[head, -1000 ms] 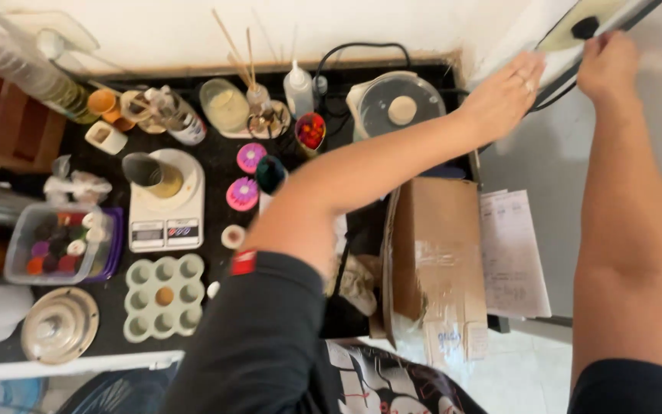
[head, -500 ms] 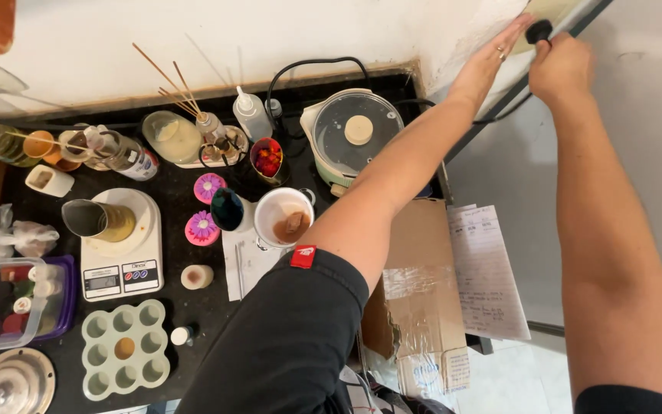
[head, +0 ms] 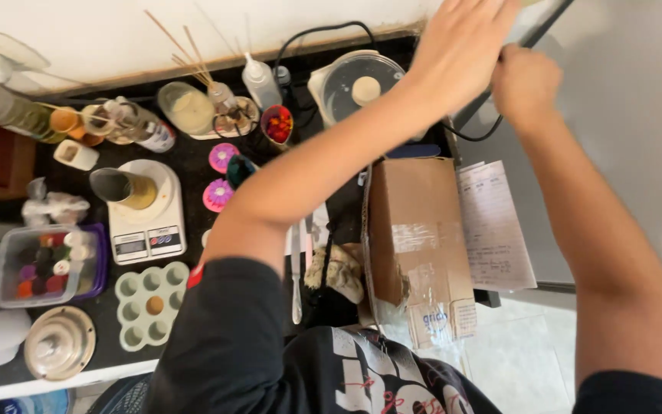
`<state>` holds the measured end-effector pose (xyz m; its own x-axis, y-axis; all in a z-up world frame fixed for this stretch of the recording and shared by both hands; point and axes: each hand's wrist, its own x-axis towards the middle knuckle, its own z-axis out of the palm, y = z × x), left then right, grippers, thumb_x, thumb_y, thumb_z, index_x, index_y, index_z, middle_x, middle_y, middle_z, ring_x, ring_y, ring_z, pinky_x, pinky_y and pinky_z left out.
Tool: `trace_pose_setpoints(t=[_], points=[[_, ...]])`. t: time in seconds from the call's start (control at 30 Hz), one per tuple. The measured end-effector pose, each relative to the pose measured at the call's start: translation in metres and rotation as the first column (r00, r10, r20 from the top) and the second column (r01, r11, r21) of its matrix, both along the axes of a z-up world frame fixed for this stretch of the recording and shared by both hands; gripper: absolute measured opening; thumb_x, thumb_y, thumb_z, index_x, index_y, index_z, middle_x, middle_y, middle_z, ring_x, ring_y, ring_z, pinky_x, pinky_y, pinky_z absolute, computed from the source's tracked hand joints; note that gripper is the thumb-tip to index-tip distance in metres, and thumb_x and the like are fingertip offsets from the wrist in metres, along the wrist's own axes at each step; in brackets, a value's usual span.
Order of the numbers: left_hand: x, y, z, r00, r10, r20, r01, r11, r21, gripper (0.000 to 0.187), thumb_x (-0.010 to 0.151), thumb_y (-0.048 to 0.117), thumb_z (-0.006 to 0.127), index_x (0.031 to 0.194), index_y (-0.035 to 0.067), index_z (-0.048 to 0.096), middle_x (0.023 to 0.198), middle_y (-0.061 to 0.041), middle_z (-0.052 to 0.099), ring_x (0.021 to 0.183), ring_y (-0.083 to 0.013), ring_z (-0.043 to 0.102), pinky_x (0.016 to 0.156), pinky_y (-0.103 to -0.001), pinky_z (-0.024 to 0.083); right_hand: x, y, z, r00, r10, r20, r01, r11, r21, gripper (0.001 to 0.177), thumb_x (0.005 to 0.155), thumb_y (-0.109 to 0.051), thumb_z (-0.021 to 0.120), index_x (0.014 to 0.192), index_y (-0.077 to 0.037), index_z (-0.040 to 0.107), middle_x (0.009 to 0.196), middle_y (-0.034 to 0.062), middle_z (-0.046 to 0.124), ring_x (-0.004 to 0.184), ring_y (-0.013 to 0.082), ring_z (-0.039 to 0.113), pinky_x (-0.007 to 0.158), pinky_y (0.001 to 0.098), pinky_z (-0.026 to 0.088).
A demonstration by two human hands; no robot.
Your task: Preparing wax for candles by melting, stirring, and monitoring temperature in a pitcher.
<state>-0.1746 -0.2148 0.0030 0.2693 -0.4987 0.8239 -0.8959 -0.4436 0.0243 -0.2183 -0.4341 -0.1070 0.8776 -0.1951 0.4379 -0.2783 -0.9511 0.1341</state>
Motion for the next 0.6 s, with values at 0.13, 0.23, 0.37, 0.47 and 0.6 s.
trace_pose_setpoints(t=[0.13,0.23,0.37,0.47,0.6], points=[[-0.099,0.178,0.069,0.955,-0.117,-0.274,0.152,0.982,0.11,0.037,0.101,0.001,0.061,0.138,-0.001,0.056,0.154,-0.021,0.042,0.148,-0.041,0.042,0.13,-0.059,0.027,0.058,0.051,-0.018,0.872,0.055,-0.486,-0.049,0.998,0.026,0.025,0.091,-0.026,0.056,0.1,-0.014,0.075,0.094,0.015,0.078,0.088,0.0421,0.074,0.068,0.049,0.057],[-0.15,0.289,0.055,0.892,-0.216,-0.397,0.241,0.971,0.014,0.021,0.108,0.005,0.052,0.127,-0.002,0.058,0.144,-0.019,0.049,0.137,-0.0413,0.049,0.119,-0.06,0.037,0.1,0.058,-0.039,0.79,0.098,-0.605,-0.099,0.995,0.031,0.045,0.095,-0.042,0.061,0.116,-0.007,0.078,0.113,0.0241,0.077,0.106,0.0467,0.073,0.081,0.0541,0.06],[-0.224,0.423,0.006,0.741,-0.029,-0.671,0.115,0.99,0.084,0.018,0.105,0.016,0.056,0.117,0.008,0.067,0.118,-0.008,0.071,0.106,-0.0344,0.064,0.104,-0.047,0.048,0.113,0.106,0.026,0.735,0.072,-0.674,-0.07,0.997,0.031,0.052,0.094,-0.025,0.064,0.131,0.011,0.071,0.127,0.0358,0.073,0.114,0.0537,0.07,0.089,0.0598,0.058],[-0.275,0.498,0.004,0.631,0.057,-0.774,-0.12,0.992,-0.025,0.019,0.101,0.012,0.061,0.118,0.005,0.068,0.121,-0.01,0.074,0.112,-0.0319,0.069,0.104,-0.044,0.051,0.244,-0.015,-0.092,0.681,0.056,-0.73,-0.671,0.447,-0.592,0.037,0.09,-0.066,0.037,0.105,-0.048,0.066,0.104,-0.0196,0.079,0.103,0.009,0.078,0.076,0.0224,0.058],[-0.325,0.551,0.015,0.543,0.2,-0.816,-0.426,0.902,-0.062,0.019,0.101,0.01,0.061,0.118,0.006,0.069,0.117,-0.01,0.074,0.113,-0.0277,0.069,0.103,-0.038,0.052,0.053,0.257,0.116,0.618,0.714,-0.329,-0.396,0.644,0.655,0.028,0.114,-0.024,0.076,0.099,0.0,0.078,0.075,0.0133,0.074,0.057,0.0157,0.054,0.059,0.0266,0.041]])
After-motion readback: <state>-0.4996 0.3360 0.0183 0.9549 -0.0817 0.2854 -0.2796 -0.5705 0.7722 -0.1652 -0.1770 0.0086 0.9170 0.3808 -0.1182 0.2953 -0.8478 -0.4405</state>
